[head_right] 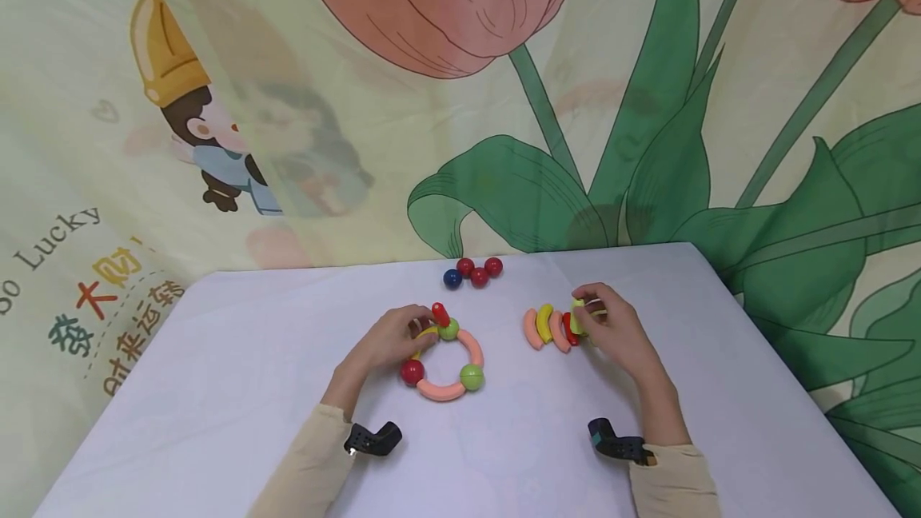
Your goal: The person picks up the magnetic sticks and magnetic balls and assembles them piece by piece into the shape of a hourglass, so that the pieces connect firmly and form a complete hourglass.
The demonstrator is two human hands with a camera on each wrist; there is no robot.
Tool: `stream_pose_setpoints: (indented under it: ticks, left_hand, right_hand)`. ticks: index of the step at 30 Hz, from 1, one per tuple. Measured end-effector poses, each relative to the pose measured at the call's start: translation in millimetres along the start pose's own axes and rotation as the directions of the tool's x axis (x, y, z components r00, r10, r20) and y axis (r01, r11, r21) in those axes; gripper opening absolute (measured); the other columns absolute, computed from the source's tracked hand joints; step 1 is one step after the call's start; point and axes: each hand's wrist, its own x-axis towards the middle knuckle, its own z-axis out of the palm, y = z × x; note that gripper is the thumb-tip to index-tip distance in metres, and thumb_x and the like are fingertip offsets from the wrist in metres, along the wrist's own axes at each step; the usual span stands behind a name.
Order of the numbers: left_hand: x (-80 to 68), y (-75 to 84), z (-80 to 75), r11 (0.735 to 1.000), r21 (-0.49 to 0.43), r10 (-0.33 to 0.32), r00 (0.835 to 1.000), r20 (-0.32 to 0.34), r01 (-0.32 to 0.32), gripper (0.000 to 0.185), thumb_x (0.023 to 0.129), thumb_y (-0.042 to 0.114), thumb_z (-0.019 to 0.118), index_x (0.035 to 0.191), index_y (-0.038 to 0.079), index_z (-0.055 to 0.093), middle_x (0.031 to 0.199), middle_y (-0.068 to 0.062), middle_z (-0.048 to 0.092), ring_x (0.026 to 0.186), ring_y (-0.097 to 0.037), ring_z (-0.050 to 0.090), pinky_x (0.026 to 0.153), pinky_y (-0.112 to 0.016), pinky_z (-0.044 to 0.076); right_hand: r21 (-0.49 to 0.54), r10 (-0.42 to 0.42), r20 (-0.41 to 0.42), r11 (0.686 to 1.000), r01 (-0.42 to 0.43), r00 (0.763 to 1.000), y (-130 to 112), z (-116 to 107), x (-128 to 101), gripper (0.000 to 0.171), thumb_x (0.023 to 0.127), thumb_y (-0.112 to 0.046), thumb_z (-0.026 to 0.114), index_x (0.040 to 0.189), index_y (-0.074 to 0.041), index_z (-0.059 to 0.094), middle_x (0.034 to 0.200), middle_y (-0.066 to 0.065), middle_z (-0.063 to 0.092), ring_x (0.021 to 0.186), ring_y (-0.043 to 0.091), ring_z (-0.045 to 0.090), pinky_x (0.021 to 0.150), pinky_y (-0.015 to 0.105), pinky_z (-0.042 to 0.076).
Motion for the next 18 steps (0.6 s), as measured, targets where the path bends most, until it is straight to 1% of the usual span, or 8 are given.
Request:
stream_pose_setpoints:
  ticks: [5, 7, 11, 13, 15, 16, 17, 18]
  left_hand:
    - [-3.0, -4.5, 8.2, 0.999, -0.036, -0.006, 0.997, -0.083, 0.003, 0.024, 0.085, 0.027, 0.068, 0.107, 0.017, 0.068, 0.087, 0.005, 0.062, 0.076, -0.011, 0.051, 0.067, -0.025, 0.042]
    - [-4.6, -6.6, 12.8, 0.999, -0.051, -0.012, 0.992, -0.128, 0.006, 0.023, 0.085, 0.028, 0.069, 0.106, 0.018, 0.068, 0.085, 0.005, 0.061, 0.075, -0.011, 0.051, 0.065, -0.024, 0.042]
    - [-7.6, -10.2, 22.1, 0.996, -0.087, -0.042, 0.976, -0.214, 0.024, 0.021, 0.084, 0.03, 0.07, 0.102, 0.02, 0.069, 0.086, 0.007, 0.062, 0.075, -0.009, 0.051, 0.065, -0.022, 0.041]
    - [-8.7, -11.7, 25.4, 0.994, -0.105, -0.057, 0.967, -0.248, 0.032, 0.02, 0.084, 0.03, 0.07, 0.102, 0.021, 0.069, 0.087, 0.007, 0.063, 0.075, -0.008, 0.051, 0.065, -0.022, 0.041]
    - [-9.2, -13.1, 27.6, 0.992, -0.12, -0.065, 0.96, -0.273, 0.033, 0.019, 0.084, 0.029, 0.07, 0.101, 0.021, 0.069, 0.087, 0.007, 0.063, 0.075, -0.008, 0.051, 0.066, -0.022, 0.041]
    - [-9.3, -13.8, 28.5, 0.992, -0.124, -0.066, 0.957, -0.284, 0.032, 0.019, 0.084, 0.028, 0.07, 0.101, 0.021, 0.069, 0.087, 0.007, 0.063, 0.075, -0.008, 0.052, 0.066, -0.022, 0.041]
    - [-9.5, -14.6, 29.3, 0.991, -0.131, -0.067, 0.953, -0.296, 0.029, 0.019, 0.084, 0.028, 0.07, 0.101, 0.021, 0.069, 0.087, 0.007, 0.063, 0.075, -0.008, 0.052, 0.066, -0.021, 0.041]
    - [-10.1, -15.2, 29.8, 0.989, -0.143, -0.065, 0.949, -0.309, 0.021, 0.019, 0.084, 0.027, 0.071, 0.101, 0.02, 0.069, 0.087, 0.007, 0.064, 0.075, -0.008, 0.052, 0.066, -0.021, 0.042]
  right_hand:
    - [0.006, -0.019, 0.005, 1.0, 0.019, 1.0, -3.4, 4.9, 1.8, 0.036, 0.094, -0.031, 0.055, 0.122, -0.008, 0.051, 0.117, 0.014, 0.058, 0.107, 0.03, 0.054, 0.084, 0.046, 0.052]
    - [0.019, -0.026, 0.017, 0.999, 0.025, 1.0, -4.2, 7.6, 3.2, 0.036, 0.095, -0.03, 0.055, 0.122, -0.007, 0.051, 0.117, 0.015, 0.057, 0.108, 0.031, 0.054, 0.087, 0.046, 0.051]
    - [0.023, -0.025, 0.033, 0.999, 0.025, 0.999, -7.0, 12.7, 5.5, 0.032, 0.095, -0.026, 0.055, 0.121, -0.008, 0.052, 0.118, 0.014, 0.058, 0.108, 0.029, 0.055, 0.088, 0.046, 0.051]
    - [0.032, -0.027, 0.054, 0.999, 0.025, 0.998, -7.6, 14.9, 6.3, 0.032, 0.095, -0.024, 0.054, 0.122, -0.007, 0.051, 0.121, 0.015, 0.056, 0.11, 0.031, 0.054, 0.091, 0.049, 0.049]
    - [0.035, -0.029, 0.061, 0.999, 0.027, 0.998, -8.5, 17.0, 6.5, 0.031, 0.095, -0.023, 0.054, 0.122, -0.007, 0.051, 0.12, 0.015, 0.056, 0.11, 0.031, 0.055, 0.092, 0.049, 0.049]
    - [0.036, -0.032, 0.063, 0.999, 0.03, 0.997, -9.1, 17.9, 6.3, 0.031, 0.095, -0.023, 0.055, 0.122, -0.007, 0.051, 0.12, 0.014, 0.057, 0.11, 0.03, 0.055, 0.091, 0.047, 0.05]
    - [0.037, -0.036, 0.067, 0.999, 0.034, 0.997, -10.0, 18.6, 5.9, 0.031, 0.095, -0.023, 0.055, 0.122, -0.008, 0.051, 0.12, 0.013, 0.057, 0.11, 0.03, 0.055, 0.091, 0.041, 0.051]
    - [0.037, -0.04, 0.071, 0.999, 0.037, 0.997, -10.8, 19.7, 5.6, 0.031, 0.095, -0.022, 0.055, 0.122, -0.008, 0.051, 0.12, 0.013, 0.057, 0.109, 0.029, 0.056, 0.091, 0.04, 0.051]
